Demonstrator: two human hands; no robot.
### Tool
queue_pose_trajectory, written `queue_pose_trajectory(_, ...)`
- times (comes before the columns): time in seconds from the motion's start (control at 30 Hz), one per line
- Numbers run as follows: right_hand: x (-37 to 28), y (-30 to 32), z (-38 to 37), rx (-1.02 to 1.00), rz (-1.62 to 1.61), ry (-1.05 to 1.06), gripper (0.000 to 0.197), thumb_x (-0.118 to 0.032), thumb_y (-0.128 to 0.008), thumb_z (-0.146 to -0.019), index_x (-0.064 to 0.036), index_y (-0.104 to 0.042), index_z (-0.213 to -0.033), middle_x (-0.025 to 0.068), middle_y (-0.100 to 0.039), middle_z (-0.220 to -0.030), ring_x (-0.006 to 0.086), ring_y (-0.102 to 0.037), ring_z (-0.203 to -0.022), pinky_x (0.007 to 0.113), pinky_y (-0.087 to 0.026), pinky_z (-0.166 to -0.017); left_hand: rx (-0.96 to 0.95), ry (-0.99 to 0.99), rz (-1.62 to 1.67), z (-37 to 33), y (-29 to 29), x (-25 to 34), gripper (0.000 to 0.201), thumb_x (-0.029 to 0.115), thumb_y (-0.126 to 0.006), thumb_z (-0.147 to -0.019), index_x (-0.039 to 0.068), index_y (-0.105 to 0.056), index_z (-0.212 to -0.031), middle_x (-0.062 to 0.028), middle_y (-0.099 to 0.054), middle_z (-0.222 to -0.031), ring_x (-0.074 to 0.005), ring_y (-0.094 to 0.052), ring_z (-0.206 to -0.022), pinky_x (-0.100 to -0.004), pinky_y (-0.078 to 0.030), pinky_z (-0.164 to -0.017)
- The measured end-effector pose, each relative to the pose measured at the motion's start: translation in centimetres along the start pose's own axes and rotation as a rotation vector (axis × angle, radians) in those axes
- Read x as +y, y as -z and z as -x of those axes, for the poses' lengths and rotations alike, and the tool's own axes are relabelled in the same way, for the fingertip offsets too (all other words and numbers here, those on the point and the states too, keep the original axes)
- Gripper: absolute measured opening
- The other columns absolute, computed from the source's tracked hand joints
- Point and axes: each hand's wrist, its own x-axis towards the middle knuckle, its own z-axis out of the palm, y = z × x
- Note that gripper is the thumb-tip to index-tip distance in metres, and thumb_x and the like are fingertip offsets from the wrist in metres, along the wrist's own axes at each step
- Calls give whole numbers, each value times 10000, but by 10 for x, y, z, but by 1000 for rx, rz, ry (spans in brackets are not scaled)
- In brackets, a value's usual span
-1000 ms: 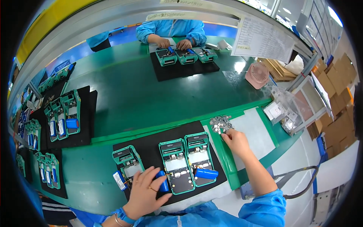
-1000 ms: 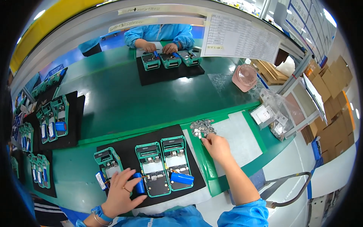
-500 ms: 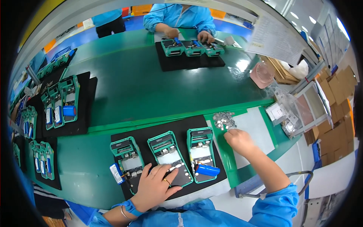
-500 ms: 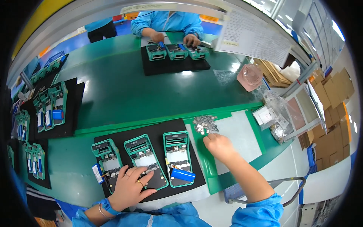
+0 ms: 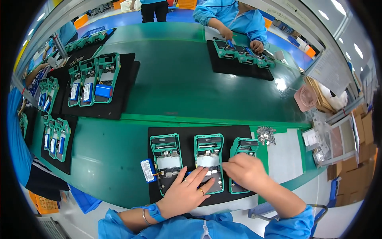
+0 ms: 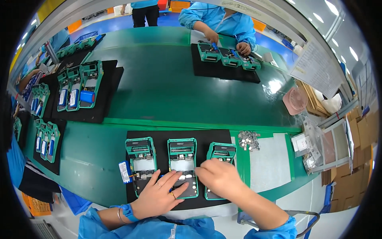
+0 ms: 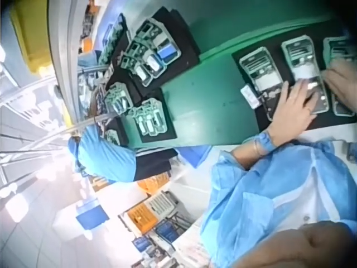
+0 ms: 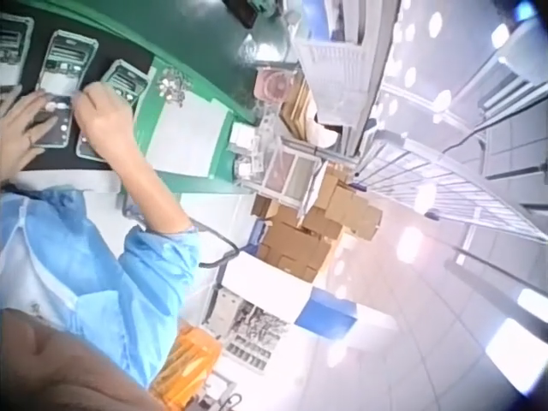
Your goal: The person assembles handheld electronic devices by placing metal clips into the device casings, connecting and fitting battery packs into the compartments, and sliding the tray of devices down the assembly table.
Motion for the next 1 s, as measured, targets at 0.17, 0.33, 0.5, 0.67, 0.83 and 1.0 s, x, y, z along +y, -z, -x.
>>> queue_pose_trajectory(0.17, -6, -29, -17, -66, 166, 38, 172, -127, -682, -632, -78, -612, -782, 23, -501, -775, 178, -577, -711, 302, -497, -541, 41, 21, 19, -1, 0, 3, 552, 384, -784, -784, 177, -661, -1281, -125, -539, -1396, -263, -486, -1340, -544, -395, -1066)
queue_pose_trajectory(0.33, -9, -32, -20, -154, 276, 69, 217, -147, -696, -649, -86, -663, -855, 5, -517, -771, 158, -576, -671, 298, -446, -506, 47, 18, 10, 2, -2, 0, 546, 399, -765, -805, 200, -647, -1299, -99, -541, -1397, -249, -486, -1339, -523, -378, -1088)
queue_pose_trajectory(0.5, -12, -30, -22, -138, 362, 136, 176, -139, -667, -635, -69, -634, -793, 7, -479, -743, 150, -534, -670, 276, -419, -506, 69, 21, 3, 4, 0, 0, 558, 401, -761, -809, 212, -636, -1319, -88, -544, -1397, -241, -475, -1349, -520, -377, -1092)
queue_pose_trajectory(0.67, -13, -31, -26, -169, 393, 125, 220, -151, -675, -639, -67, -653, -841, 5, -490, -757, 152, -547, -678, 281, -420, -506, 68, 16, -1, 2, -3, -2, 568, 397, -765, -802, 211, -635, -1322, -84, -547, -1394, -242, -472, -1352, -518, -379, -1092)
queue_pose_trajectory(0.83, -9, -31, -28, -170, 384, 139, 242, -147, -677, -646, -66, -664, -873, 2, -494, -762, 150, -553, -678, 279, -432, -509, 68, 24, 15, 2, -2, -1, 568, 383, -776, -787, 193, -644, -1306, -95, -551, -1386, -254, -482, -1340, -518, -384, -1086)
queue_pose_trajectory(1.0, -8, -35, -28, -133, 388, 128, 159, -159, -672, -642, -84, -615, -771, 4, -490, -756, 152, -548, -695, 275, -446, -511, 62, 21, 23, 1, -2, 0, 544, 379, -777, -788, 186, -658, -1282, -107, -550, -1385, -261, -484, -1336, -510, -387, -1084)
